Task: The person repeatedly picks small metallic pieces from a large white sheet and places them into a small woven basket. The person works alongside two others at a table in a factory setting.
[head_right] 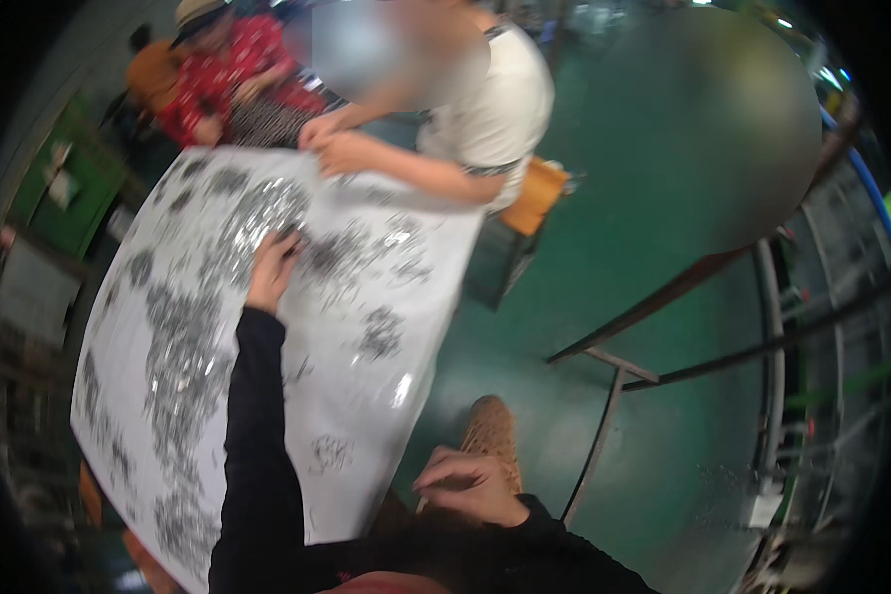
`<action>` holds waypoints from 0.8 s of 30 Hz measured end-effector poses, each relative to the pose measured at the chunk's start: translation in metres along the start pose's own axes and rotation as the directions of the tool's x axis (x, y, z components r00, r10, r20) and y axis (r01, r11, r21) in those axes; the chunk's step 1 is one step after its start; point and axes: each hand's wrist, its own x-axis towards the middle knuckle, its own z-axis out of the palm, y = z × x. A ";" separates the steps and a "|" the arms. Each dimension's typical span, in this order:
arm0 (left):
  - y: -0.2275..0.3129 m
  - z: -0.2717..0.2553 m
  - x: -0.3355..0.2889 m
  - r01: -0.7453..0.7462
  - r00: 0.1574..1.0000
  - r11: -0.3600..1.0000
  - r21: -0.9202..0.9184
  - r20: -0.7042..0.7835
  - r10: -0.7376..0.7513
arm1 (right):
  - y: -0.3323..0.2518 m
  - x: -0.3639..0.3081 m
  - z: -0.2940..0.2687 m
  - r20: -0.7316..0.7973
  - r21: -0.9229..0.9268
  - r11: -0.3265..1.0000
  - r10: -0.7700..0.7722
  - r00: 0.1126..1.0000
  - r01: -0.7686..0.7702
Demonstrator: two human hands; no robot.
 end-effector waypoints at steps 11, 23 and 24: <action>0.019 -0.001 0.004 -0.101 0.994 0.967 0.233 0.065 0.088 | 0.008 -0.010 -0.001 0.006 0.013 0.998 -0.054 0.999 0.054; 0.092 0.046 -0.014 -0.075 0.997 0.993 -0.087 0.024 0.077 | 0.010 -0.021 0.000 -0.098 0.047 0.999 0.015 0.995 -0.010; 0.106 0.049 -0.019 -0.100 0.994 0.990 -0.103 0.044 0.105 | 0.009 -0.022 0.000 -0.123 0.062 0.998 0.028 0.992 -0.020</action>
